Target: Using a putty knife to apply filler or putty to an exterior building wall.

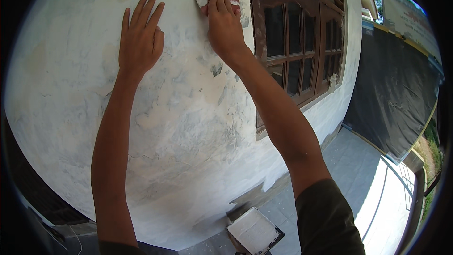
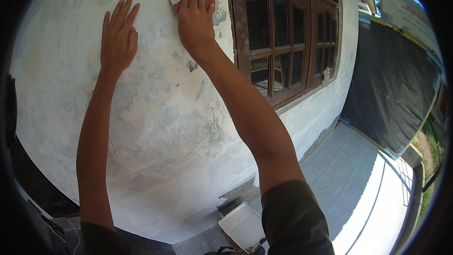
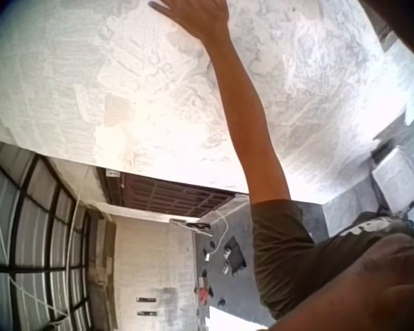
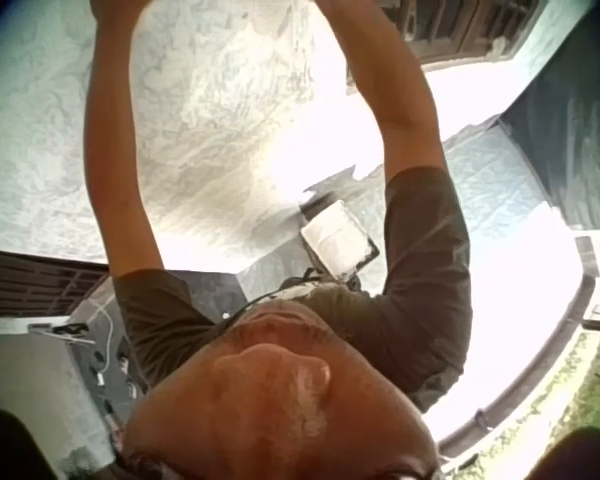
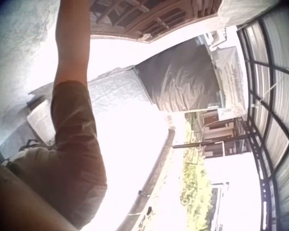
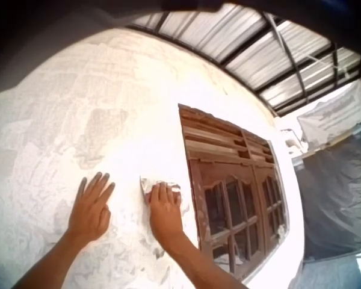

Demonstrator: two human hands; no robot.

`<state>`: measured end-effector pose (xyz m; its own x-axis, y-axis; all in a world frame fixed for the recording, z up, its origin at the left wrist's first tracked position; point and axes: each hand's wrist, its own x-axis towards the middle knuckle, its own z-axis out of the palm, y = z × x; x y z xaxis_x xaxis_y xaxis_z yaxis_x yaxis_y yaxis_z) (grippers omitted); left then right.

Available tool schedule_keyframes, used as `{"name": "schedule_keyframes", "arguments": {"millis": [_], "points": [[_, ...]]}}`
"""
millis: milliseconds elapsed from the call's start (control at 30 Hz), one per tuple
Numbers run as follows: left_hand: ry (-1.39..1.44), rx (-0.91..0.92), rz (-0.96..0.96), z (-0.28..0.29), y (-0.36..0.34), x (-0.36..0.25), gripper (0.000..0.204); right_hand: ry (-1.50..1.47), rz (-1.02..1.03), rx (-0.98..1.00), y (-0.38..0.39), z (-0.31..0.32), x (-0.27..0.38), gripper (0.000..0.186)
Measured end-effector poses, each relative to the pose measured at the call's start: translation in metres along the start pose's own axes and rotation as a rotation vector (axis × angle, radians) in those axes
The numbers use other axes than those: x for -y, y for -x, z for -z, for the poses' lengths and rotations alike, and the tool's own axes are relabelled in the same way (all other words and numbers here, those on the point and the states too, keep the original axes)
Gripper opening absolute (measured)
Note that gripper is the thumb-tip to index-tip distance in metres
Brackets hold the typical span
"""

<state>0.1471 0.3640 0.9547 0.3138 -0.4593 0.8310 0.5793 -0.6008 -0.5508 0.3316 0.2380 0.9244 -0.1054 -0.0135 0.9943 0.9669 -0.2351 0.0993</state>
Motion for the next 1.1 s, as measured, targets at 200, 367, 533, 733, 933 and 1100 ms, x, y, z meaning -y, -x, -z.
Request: {"name": "schedule_keyframes", "arguments": {"millis": [200, 367, 533, 733, 933, 1100], "points": [[0.014, 0.000, 0.012, 0.002, 0.006, 0.007, 0.054, 0.070, -0.031, 0.100, 0.097, -0.014, 0.042, 0.062], [-0.009, -0.014, 0.008, 0.000, 0.011, 0.011, 0.052, -0.136, -0.017, 0.471, 0.169, 0.056, 0.064, 0.054], [-0.025, 0.012, 0.022, 0.003, 0.013, 0.012, 0.052, -0.299, -0.219, 0.214, 0.075, 0.101, 0.038, 0.028], [0.032, 0.008, 0.020, -0.003, 0.005, 0.005, 0.056, 0.056, 0.002, -0.049, -0.013, -0.001, -0.003, 0.036], [0.011, -0.017, 0.010, 0.003, 0.011, 0.013, 0.051, 0.083, -0.021, 0.032, 0.037, -0.027, 0.029, 0.059], [0.010, -0.032, 0.002, -0.002, 0.009, 0.011, 0.051, 0.060, -0.012, 0.134, 0.076, -0.012, 0.036, 0.059]]}}
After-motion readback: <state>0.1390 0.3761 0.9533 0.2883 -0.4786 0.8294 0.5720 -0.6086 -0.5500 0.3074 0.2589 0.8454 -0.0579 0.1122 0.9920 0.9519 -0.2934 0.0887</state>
